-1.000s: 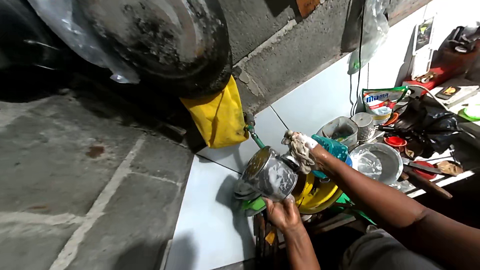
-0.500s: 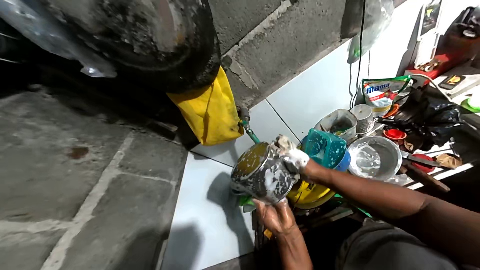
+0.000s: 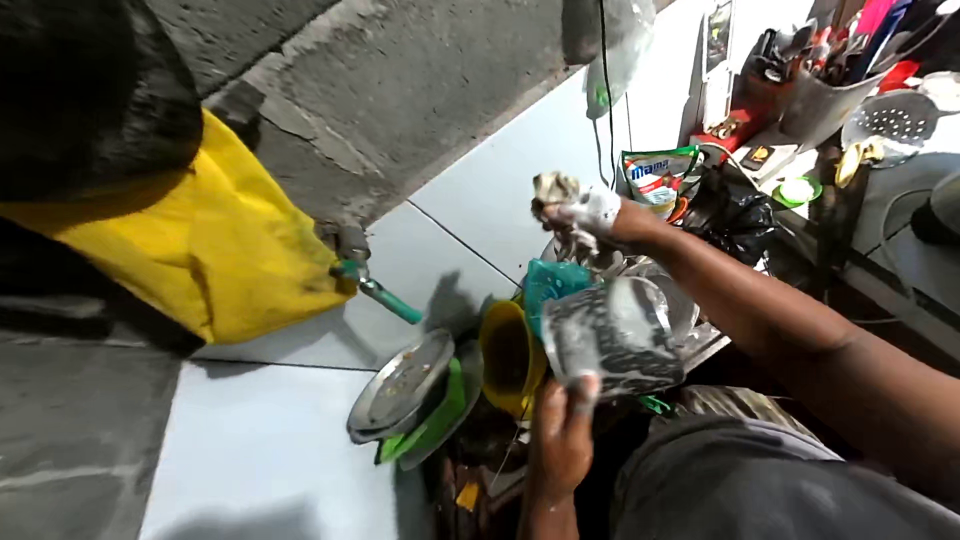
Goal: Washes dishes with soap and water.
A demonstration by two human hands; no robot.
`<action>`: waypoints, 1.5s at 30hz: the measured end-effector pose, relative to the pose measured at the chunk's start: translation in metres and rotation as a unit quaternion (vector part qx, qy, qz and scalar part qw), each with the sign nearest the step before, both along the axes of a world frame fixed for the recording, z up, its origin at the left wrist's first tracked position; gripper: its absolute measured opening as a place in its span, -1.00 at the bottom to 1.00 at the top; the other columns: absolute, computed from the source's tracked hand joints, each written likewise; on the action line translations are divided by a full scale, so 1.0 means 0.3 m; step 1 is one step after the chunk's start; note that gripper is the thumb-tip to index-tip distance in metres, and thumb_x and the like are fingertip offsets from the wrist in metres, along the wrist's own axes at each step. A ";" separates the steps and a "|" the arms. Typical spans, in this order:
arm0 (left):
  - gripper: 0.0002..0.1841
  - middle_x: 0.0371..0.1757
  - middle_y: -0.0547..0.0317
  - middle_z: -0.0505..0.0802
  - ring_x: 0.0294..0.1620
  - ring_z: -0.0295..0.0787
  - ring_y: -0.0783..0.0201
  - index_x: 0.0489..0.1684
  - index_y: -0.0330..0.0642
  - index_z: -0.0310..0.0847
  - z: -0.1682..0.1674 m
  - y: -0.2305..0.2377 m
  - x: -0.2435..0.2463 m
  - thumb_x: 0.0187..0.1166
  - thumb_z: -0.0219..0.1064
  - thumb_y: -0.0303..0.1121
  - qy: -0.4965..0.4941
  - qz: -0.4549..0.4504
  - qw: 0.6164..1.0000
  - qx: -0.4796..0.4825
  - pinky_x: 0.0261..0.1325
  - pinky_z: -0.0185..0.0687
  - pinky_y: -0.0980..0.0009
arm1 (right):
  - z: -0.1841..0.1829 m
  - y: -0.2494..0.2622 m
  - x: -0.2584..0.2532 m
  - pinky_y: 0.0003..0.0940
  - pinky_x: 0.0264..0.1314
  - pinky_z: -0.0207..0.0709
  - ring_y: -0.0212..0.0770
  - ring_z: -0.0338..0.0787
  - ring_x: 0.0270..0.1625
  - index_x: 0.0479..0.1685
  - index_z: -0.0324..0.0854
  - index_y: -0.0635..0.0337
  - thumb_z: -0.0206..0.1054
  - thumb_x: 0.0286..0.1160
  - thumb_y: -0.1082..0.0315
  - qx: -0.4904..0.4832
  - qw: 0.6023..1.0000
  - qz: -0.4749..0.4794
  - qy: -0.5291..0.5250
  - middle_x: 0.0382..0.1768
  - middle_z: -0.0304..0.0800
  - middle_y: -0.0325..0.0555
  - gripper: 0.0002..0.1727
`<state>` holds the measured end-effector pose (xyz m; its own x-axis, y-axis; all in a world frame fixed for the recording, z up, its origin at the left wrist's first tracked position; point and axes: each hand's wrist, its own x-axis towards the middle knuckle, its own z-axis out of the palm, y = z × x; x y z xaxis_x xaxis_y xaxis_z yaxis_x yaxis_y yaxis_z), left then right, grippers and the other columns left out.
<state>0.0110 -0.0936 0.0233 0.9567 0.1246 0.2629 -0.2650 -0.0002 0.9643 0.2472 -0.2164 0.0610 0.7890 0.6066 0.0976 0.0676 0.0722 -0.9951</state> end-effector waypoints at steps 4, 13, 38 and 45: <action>-0.70 -0.17 -0.15 0.87 -0.07 0.86 0.13 0.01 -0.48 0.74 -0.004 -0.155 0.157 0.69 0.23 -0.35 0.111 -0.061 0.918 0.377 0.15 0.72 0.18 | 0.051 -0.136 0.012 -0.45 -0.25 0.68 -0.44 0.74 -0.36 0.09 0.69 0.19 0.33 0.66 0.19 -0.033 0.994 -0.085 -0.067 -0.30 0.80 -0.24 -0.73; -0.59 0.42 -0.16 0.73 0.45 0.65 -0.14 0.52 -0.16 0.57 -0.179 -0.368 0.411 0.75 0.08 -0.42 0.261 -0.185 0.763 0.562 0.48 0.50 -0.12 | 0.015 -0.234 -0.082 -0.49 -0.27 0.68 -0.55 0.73 -0.37 0.11 0.70 0.09 0.40 0.50 0.08 -0.105 0.980 -0.129 -0.110 -0.34 0.79 -0.38 -0.65; -0.42 0.60 -0.19 0.44 0.32 0.65 -0.02 0.75 -0.24 0.11 -0.448 0.166 0.034 0.83 0.03 -0.15 0.320 0.240 0.911 -0.100 0.16 0.71 0.05 | -0.232 0.081 -0.163 0.34 0.09 0.65 0.33 0.81 0.08 0.41 0.66 0.14 0.24 0.66 0.45 -0.471 0.798 0.160 -0.340 0.19 0.77 0.25 -0.62; -0.51 0.45 -0.02 0.57 0.33 0.56 0.06 0.66 -0.02 0.25 -0.419 0.196 0.228 0.88 -0.12 -0.03 0.416 0.220 0.868 -0.156 0.26 0.54 -0.02 | -0.285 0.024 -0.245 0.37 0.20 0.56 0.45 0.75 0.19 0.29 0.69 0.32 0.11 0.73 0.45 -0.377 0.869 0.119 -0.298 0.20 0.74 0.40 -0.67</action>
<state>0.0794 -0.0348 -0.1024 0.6408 0.4668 -0.6095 0.4836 0.3713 0.7927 0.1737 -0.2092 -0.0246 0.5772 0.8151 -0.0497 0.6601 -0.5016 -0.5592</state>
